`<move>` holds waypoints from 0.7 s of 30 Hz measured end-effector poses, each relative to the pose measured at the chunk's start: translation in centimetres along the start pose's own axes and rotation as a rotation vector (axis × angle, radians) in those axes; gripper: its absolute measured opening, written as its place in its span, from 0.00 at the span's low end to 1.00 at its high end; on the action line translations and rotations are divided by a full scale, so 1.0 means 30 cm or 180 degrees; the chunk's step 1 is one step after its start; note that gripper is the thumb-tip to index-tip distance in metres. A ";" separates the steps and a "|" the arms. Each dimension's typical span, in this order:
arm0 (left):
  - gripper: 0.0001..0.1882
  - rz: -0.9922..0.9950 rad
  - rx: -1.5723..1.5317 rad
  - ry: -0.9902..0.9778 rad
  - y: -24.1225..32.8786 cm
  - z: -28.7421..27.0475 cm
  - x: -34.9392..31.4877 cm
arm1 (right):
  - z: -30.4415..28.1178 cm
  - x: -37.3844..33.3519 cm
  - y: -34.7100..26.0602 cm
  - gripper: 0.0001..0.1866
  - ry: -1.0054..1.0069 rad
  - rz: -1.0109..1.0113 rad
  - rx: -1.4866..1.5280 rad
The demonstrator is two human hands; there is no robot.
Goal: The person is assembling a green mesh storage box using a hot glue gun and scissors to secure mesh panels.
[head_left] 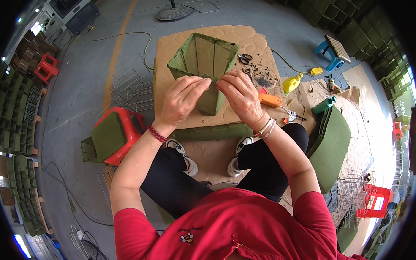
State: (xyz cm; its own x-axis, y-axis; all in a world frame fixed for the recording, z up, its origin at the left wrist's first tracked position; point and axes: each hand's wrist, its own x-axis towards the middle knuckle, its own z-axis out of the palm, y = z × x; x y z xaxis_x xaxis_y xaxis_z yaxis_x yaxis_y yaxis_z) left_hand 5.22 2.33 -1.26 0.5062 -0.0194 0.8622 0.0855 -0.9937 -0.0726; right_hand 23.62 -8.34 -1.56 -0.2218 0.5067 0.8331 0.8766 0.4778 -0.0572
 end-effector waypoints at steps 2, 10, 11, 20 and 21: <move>0.20 0.0122 0.0016 -0.0012 -0.011 0.018 0.013 | -0.007 0.009 0.000 0.15 -0.0045 0.0116 0.0020; 0.23 0.0103 -0.0199 -0.0320 -0.044 0.045 0.045 | -0.036 0.039 0.027 0.14 -0.0558 0.0171 0.0112; 0.23 0.0081 -0.0196 -0.0344 -0.048 0.030 0.053 | -0.035 0.048 0.027 0.14 -0.0564 0.0184 0.0142; 0.28 -0.1229 -0.1962 -0.2359 -0.115 -0.026 0.253 | -0.078 0.128 0.075 0.05 -0.1539 0.0519 0.1081; 0.28 -0.1474 -0.1935 -0.2812 -0.119 -0.029 0.274 | -0.083 0.133 0.080 0.06 -0.1720 0.0522 0.1121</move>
State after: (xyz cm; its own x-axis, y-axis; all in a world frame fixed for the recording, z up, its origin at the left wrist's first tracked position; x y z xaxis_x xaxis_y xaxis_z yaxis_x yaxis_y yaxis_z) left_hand 8.33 5.63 6.54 0.9758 0.2045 0.0771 0.1147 -0.7795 0.6158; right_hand 25.90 -6.96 3.01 -0.3607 0.8375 0.4104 0.7457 0.5233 -0.4125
